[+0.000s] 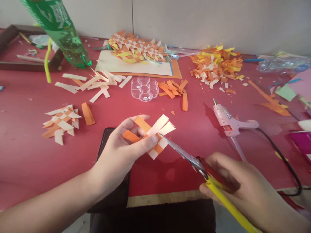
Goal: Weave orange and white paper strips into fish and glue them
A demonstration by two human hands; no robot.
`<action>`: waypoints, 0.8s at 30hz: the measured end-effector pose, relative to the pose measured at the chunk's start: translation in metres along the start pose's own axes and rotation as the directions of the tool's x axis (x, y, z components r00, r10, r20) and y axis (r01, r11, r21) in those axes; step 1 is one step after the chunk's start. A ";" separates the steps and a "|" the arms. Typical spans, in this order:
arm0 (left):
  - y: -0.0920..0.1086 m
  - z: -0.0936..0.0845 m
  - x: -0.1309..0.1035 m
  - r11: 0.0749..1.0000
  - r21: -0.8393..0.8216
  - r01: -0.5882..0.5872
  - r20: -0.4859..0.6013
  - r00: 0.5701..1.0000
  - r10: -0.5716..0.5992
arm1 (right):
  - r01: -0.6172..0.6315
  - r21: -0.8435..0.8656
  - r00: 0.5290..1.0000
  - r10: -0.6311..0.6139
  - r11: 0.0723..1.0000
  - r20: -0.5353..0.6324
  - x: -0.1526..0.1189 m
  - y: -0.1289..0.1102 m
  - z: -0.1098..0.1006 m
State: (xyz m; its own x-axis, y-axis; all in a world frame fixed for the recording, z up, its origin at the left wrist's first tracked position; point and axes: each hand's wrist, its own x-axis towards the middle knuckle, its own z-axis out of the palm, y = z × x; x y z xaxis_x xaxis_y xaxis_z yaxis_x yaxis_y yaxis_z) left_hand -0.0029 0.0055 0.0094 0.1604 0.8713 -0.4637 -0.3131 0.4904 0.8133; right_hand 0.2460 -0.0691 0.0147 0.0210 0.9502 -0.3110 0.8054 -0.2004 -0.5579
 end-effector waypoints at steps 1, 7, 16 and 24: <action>0.000 0.000 0.000 1.000 0.012 0.006 0.009 1.000 -0.006 | -0.012 -0.002 0.999 0.012 1.000 0.042 0.001 -0.001 -0.001; 0.000 0.001 0.001 1.000 0.028 0.009 0.005 1.000 -0.009 | 0.028 -0.109 0.993 -0.016 0.994 0.114 0.008 0.004 -0.007; 0.001 0.003 -0.001 1.000 0.011 0.019 0.020 1.000 -0.020 | -0.023 -0.149 0.997 0.033 0.989 0.066 0.006 -0.005 -0.007; 0.000 0.005 0.000 0.998 -0.065 -0.012 -0.014 1.000 0.011 | -0.083 0.181 0.997 0.080 0.980 0.021 0.009 0.010 -0.005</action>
State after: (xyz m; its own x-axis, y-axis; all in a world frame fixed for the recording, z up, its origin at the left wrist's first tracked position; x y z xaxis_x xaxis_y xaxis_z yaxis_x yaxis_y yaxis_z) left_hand 0.0012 0.0056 0.0115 0.1438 0.8766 -0.4593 -0.3754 0.4777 0.7943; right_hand 0.2575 -0.0610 0.0095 0.0734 0.9259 -0.3705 0.6806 -0.3180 -0.6600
